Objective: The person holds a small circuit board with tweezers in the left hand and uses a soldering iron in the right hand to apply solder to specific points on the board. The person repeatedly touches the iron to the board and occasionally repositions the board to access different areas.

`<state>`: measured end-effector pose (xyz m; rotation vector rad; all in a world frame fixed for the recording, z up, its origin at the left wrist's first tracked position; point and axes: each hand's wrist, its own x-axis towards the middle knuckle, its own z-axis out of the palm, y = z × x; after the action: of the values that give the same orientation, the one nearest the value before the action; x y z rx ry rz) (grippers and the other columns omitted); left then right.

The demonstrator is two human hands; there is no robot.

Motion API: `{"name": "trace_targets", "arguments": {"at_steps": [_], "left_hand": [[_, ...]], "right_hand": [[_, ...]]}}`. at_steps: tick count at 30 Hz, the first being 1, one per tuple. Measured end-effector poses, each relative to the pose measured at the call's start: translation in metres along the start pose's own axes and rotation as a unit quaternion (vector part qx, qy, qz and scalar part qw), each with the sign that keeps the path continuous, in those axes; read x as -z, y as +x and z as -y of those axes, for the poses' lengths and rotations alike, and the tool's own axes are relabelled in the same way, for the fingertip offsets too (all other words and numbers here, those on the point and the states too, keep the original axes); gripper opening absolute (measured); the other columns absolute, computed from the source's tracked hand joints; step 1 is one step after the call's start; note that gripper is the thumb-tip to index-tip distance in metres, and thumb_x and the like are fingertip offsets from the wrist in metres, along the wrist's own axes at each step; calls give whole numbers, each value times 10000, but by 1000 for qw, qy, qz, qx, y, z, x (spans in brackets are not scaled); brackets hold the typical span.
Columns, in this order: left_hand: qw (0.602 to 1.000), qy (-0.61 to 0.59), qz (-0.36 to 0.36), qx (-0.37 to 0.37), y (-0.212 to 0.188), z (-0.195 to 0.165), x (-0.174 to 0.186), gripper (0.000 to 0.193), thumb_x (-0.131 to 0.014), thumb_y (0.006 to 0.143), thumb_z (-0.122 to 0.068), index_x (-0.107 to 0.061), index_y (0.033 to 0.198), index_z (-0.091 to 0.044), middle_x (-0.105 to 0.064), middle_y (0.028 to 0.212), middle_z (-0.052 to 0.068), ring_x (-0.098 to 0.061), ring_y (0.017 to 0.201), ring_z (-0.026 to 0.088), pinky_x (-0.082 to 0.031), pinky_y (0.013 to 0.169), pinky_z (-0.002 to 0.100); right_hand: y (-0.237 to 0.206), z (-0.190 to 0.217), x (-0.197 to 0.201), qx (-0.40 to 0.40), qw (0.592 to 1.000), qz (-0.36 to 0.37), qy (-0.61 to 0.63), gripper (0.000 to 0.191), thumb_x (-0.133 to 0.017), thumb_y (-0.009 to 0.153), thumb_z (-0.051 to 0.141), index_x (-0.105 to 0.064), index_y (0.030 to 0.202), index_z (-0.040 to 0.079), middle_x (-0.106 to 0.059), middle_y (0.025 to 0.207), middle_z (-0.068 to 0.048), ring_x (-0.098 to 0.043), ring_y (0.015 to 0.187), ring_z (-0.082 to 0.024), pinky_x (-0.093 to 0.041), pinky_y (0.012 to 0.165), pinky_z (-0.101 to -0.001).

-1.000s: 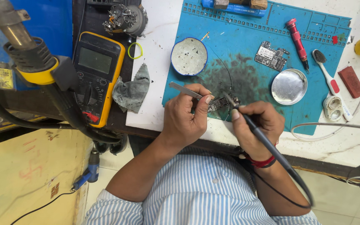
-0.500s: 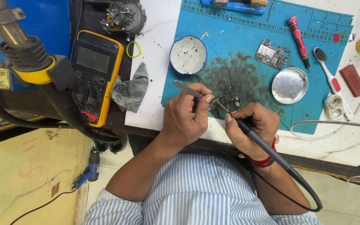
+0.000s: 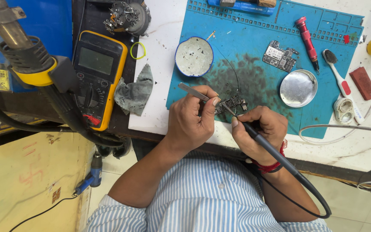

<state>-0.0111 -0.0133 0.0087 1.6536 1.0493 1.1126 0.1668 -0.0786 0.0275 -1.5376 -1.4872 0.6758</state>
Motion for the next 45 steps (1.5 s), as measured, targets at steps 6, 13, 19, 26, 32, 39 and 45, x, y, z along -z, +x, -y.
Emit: {"name": "trace_targets", "arguments": {"at_steps": [6, 13, 19, 26, 32, 39, 45], "left_hand": [[1000, -2, -2, -1, 0, 0, 0, 98, -638, 1048, -74, -559, 1040, -17, -680, 836, 49, -637, 585, 116, -486, 525, 278], [1000, -2, -3, -5, -1, 0, -1, 100, -637, 1052, -73, -556, 1036, -17, -685, 869, 51, -642, 597, 123, -492, 534, 283], [1000, 1, -5, -10, 0, 0, 0, 100, -636, 1052, -76, -556, 1037, -17, -685, 868, 54, -636, 593, 125, -488, 532, 287], [1000, 11, -1, 0, 1, 0, 0, 90, -638, 1048, -82, -568, 1037, -27, -669, 794, 37, -628, 565, 123, -483, 521, 284], [1000, -6, -5, 9, 2, 0, 0, 104, -638, 1049, -92, -562, 1055, -20, -678, 817, 43, -656, 591, 125, -511, 545, 287], [1000, -11, -3, 9, 3, 2, -1, 100, -640, 1050, -92, -570, 1045, -22, -687, 831, 51, -667, 603, 135, -516, 555, 289], [1000, -11, -8, -11, 2, 3, -1, 95, -637, 1058, -91, -570, 1050, -23, -691, 856, 57, -678, 632, 142, -526, 569, 285]], "right_hand": [[0, 0, 0, -6, 1000, 2, 8, 156, -760, 835, -24, -611, 854, 20, -575, 693, 5, -481, 570, -35, -348, 530, -221], [0, 0, 0, -4, 1000, 3, 11, 162, -760, 834, -29, -607, 854, 18, -577, 697, 3, -478, 571, -36, -347, 532, -222], [1, 0, 0, 3, 1000, 1, 16, 154, -755, 839, -30, -610, 859, 18, -588, 708, -2, -493, 579, -40, -359, 539, -222], [-2, -3, 2, 8, 1000, 3, 8, 143, -748, 839, -23, -611, 850, 18, -591, 700, -10, -490, 572, -42, -357, 539, -229], [-10, -11, 4, -50, 995, -42, 71, 133, -744, 914, -14, -621, 962, 1, -646, 788, -17, -532, 659, -32, -406, 603, -208], [-19, -9, 3, -86, 990, -45, 102, 142, -742, 937, -17, -631, 1026, -12, -683, 862, -19, -581, 730, -24, -454, 644, -195], [-18, -2, 1, -77, 993, -40, 76, 141, -758, 916, -18, -640, 993, -8, -673, 823, -20, -557, 675, -14, -421, 594, -187]]}}
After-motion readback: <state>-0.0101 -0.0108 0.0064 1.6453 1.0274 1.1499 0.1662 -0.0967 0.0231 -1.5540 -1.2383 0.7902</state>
